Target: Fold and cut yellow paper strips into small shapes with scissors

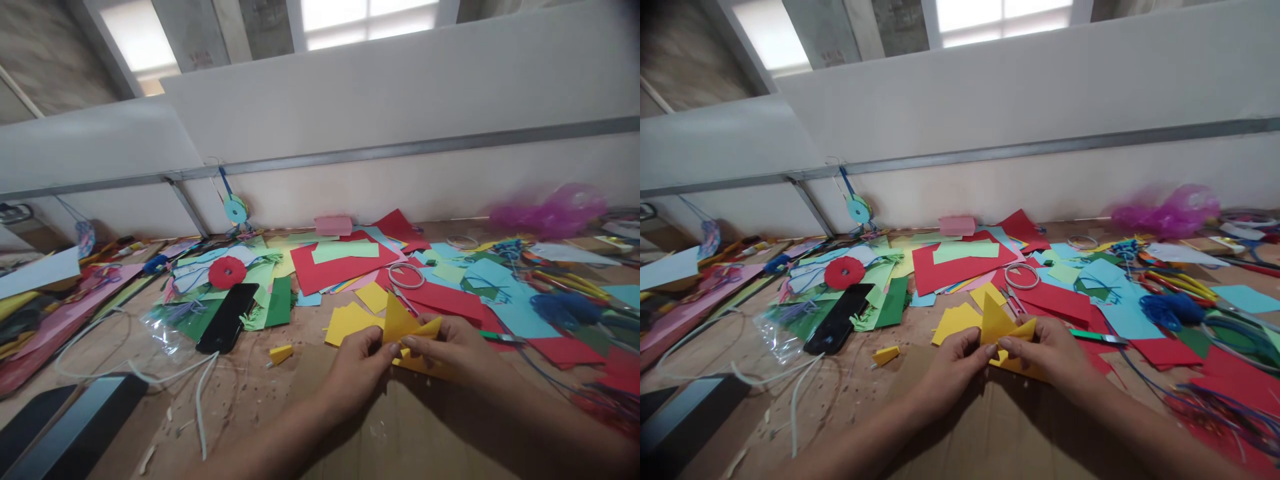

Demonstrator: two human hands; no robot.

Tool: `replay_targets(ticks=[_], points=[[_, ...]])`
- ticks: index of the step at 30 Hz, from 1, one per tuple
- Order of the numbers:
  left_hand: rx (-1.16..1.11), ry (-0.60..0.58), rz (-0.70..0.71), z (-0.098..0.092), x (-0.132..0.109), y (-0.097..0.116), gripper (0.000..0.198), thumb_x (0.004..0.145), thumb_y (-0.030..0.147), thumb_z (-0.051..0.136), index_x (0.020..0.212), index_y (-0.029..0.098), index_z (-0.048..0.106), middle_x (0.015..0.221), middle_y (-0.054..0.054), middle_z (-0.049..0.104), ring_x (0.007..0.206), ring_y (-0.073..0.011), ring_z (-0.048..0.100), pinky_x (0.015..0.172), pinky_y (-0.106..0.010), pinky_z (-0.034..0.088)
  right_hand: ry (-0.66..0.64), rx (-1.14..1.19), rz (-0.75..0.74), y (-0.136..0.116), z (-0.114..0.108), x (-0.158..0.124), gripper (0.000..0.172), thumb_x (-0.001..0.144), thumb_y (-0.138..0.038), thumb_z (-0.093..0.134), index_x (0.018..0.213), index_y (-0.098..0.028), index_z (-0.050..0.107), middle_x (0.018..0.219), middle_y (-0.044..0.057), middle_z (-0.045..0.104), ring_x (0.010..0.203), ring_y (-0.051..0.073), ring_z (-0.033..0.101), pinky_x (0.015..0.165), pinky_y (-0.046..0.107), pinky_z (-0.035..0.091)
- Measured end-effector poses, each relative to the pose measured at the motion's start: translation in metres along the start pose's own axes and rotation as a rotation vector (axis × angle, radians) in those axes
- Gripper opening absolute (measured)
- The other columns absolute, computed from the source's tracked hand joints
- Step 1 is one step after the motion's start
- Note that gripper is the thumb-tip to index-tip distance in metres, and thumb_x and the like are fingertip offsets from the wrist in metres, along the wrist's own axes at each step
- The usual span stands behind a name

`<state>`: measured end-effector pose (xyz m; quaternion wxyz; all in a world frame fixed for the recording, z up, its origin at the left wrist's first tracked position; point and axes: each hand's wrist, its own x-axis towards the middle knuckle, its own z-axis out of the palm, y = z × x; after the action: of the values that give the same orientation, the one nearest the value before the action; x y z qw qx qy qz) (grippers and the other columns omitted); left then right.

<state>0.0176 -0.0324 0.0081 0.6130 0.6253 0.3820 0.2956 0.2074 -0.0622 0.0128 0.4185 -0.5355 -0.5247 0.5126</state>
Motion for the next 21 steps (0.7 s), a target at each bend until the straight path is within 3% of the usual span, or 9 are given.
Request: replay_targets(ticks=[7, 12, 15, 18, 21], points=[[-0.124, -0.080, -0.075, 0.001, -0.001, 0.006, 0.033, 0.080, 0.049, 0.061, 0.082, 0.016, 0.057, 0.057, 0.004, 0.048, 0.044, -0.0079, 0.040, 0.043, -0.021, 0.033, 0.075, 0.024, 0.044, -0.015, -0.003, -0.001, 0.034, 0.066, -0.050, 0.081, 0.071, -0.018, 0.071, 0.064, 0.001, 0.066, 0.052, 0.012, 0.053, 0.050, 0.024, 0.041], [-0.121, -0.071, -0.090, -0.003, 0.002, 0.005, 0.032, 0.079, 0.048, 0.060, 0.080, 0.016, 0.056, 0.058, 0.003, 0.048, 0.043, -0.0081, 0.041, 0.041, -0.020, 0.032, 0.120, -0.022, -0.023, -0.021, -0.012, 0.000, 0.038, 0.072, -0.051, 0.077, 0.060, -0.018, 0.061, 0.057, -0.001, 0.056, 0.053, 0.012, 0.049, 0.051, 0.024, 0.039], [-0.100, -0.096, -0.095, -0.004, 0.002, 0.006, 0.029, 0.079, 0.046, 0.059, 0.081, 0.017, 0.057, 0.058, 0.004, 0.047, 0.045, -0.0083, 0.039, 0.043, -0.021, 0.031, 0.169, -0.017, -0.096, -0.026, -0.016, 0.000, 0.033, 0.073, -0.050, 0.076, 0.070, -0.020, 0.063, 0.069, 0.000, 0.060, 0.065, 0.015, 0.056, 0.059, 0.026, 0.045], [-0.007, -0.108, -0.037, -0.003, 0.000, 0.010, 0.021, 0.078, 0.037, 0.059, 0.072, 0.017, 0.056, 0.061, 0.003, 0.046, 0.053, -0.0087, 0.040, 0.048, -0.021, 0.029, 0.047, 0.012, -0.088, -0.028, -0.014, -0.002, 0.034, 0.073, -0.045, 0.078, 0.097, -0.022, 0.068, 0.095, 0.005, 0.069, 0.090, 0.022, 0.063, 0.076, 0.031, 0.050], [0.097, -0.088, -0.009, -0.002, -0.002, 0.012, 0.024, 0.077, 0.033, 0.060, 0.062, 0.018, 0.049, 0.060, 0.003, 0.042, 0.056, -0.0091, 0.036, 0.050, -0.022, 0.025, -0.110, 0.091, 0.063, -0.027, -0.008, -0.005, 0.033, 0.071, -0.043, 0.079, 0.094, -0.021, 0.071, 0.091, 0.005, 0.072, 0.086, 0.025, 0.067, 0.075, 0.034, 0.053]])
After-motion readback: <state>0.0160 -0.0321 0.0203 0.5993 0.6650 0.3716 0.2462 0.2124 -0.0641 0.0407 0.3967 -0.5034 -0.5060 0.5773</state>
